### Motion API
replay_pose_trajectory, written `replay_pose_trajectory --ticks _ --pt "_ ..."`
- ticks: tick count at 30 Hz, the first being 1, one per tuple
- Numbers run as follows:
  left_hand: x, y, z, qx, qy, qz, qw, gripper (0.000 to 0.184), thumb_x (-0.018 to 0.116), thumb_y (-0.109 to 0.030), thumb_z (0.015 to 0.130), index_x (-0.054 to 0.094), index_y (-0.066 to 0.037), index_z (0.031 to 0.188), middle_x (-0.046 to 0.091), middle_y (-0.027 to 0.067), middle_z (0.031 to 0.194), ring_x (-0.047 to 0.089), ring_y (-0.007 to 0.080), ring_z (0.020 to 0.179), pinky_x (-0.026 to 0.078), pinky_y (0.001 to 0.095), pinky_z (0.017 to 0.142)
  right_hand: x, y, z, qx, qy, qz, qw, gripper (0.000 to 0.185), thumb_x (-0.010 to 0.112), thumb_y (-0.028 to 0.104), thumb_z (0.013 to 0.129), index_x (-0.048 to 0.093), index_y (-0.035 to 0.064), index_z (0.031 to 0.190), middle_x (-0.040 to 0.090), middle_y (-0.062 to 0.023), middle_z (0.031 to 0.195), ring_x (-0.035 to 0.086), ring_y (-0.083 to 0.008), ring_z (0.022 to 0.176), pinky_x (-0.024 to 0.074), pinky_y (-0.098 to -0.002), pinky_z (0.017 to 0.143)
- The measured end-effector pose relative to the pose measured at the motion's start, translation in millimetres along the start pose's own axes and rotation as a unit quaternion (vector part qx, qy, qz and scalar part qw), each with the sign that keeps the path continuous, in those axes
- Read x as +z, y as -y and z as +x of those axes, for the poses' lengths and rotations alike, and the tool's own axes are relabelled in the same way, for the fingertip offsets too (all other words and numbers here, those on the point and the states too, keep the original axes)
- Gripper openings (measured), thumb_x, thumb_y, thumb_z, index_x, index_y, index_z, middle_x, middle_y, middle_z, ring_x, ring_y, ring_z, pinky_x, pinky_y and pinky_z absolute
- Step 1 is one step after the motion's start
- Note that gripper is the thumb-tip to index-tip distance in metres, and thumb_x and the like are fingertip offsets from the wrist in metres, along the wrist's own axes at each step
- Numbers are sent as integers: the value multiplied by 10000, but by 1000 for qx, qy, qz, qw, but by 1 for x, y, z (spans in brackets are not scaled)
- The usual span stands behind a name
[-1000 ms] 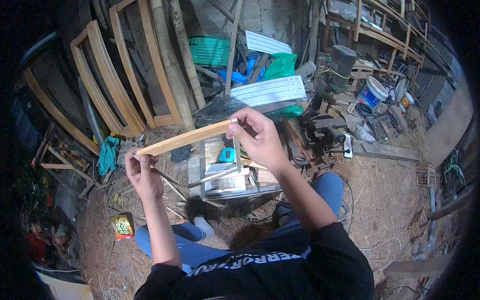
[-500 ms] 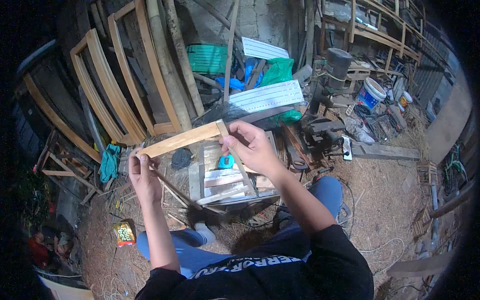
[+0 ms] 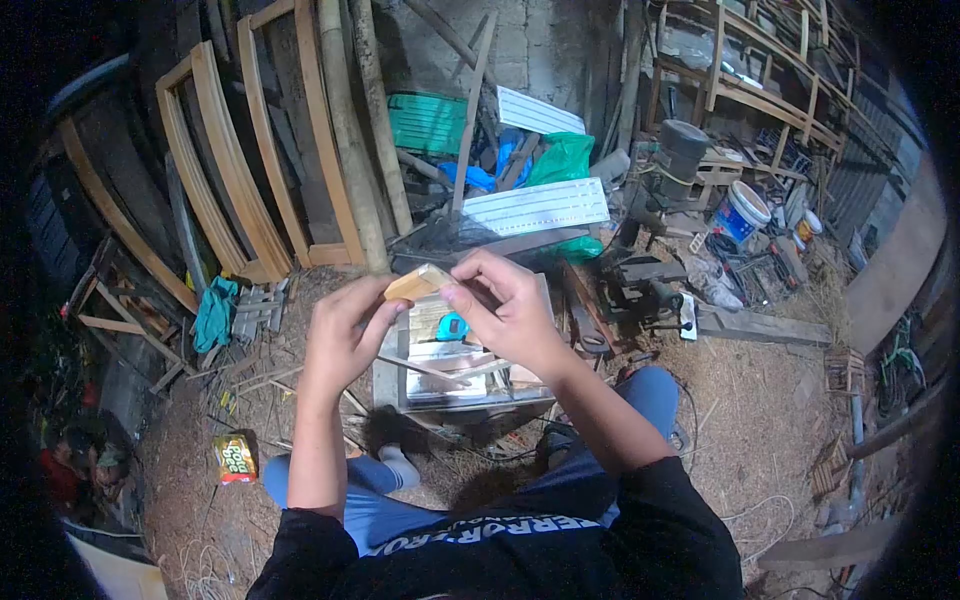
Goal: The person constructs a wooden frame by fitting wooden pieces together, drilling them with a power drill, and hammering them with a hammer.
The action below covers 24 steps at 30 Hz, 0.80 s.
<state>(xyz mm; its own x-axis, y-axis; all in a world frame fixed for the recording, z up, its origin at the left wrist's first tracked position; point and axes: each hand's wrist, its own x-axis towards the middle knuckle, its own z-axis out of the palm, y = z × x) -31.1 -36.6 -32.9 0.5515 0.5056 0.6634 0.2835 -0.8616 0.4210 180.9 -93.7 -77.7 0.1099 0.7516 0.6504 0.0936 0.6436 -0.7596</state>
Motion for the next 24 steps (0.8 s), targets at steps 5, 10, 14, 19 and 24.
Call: replay_pose_trajectory --ticks 5,10,14,19,24 --pt "3 -3 -8 20 -14 9 1000 208 725 -149 876 678 -16 1028 704 155 921 693 346 806 550 393 702 -1 14 -2 -24 10 -73 997 114 708 43 918 609 -12 933 612 -38 865 565 -68 778 454 -222 673" --pt "-9 -17 -10 60 -36 59 996 186 743 -141 837 659 -17 947 673 125 841 669 319 760 525 400 684 5 26 -3 -76 26 -72 994 120 714 0 881 605 -20 927 617 -71 860 582 -117 754 461 -238 662" --pt "-13 -18 -11 97 -55 73 991 187 758 -136 810 642 -26 907 642 104 793 642 297 718 498 401 651 10 35 -3 -81 33 -52 995 129 712 -26 864 602 -23 931 632 -89 877 605 -125 775 494 -257 675" --pt "-14 -16 -14 114 -65 88 987 196 764 -134 805 644 -25 916 650 100 802 643 291 716 477 393 625 12 31 -4 -92 41 -58 993 134 715 -17 866 603 -24 938 643 -99 894 628 -134 789 512 -265 678" --pt "-6 -3 -19 103 -79 64 989 187 743 -128 828 644 -12 936 653 121 828 646 304 726 497 392 661 16 30 -3 -72 36 -67 995 133 731 11 870 620 -17 939 652 -101 878 638 -142 786 507 -273 676"
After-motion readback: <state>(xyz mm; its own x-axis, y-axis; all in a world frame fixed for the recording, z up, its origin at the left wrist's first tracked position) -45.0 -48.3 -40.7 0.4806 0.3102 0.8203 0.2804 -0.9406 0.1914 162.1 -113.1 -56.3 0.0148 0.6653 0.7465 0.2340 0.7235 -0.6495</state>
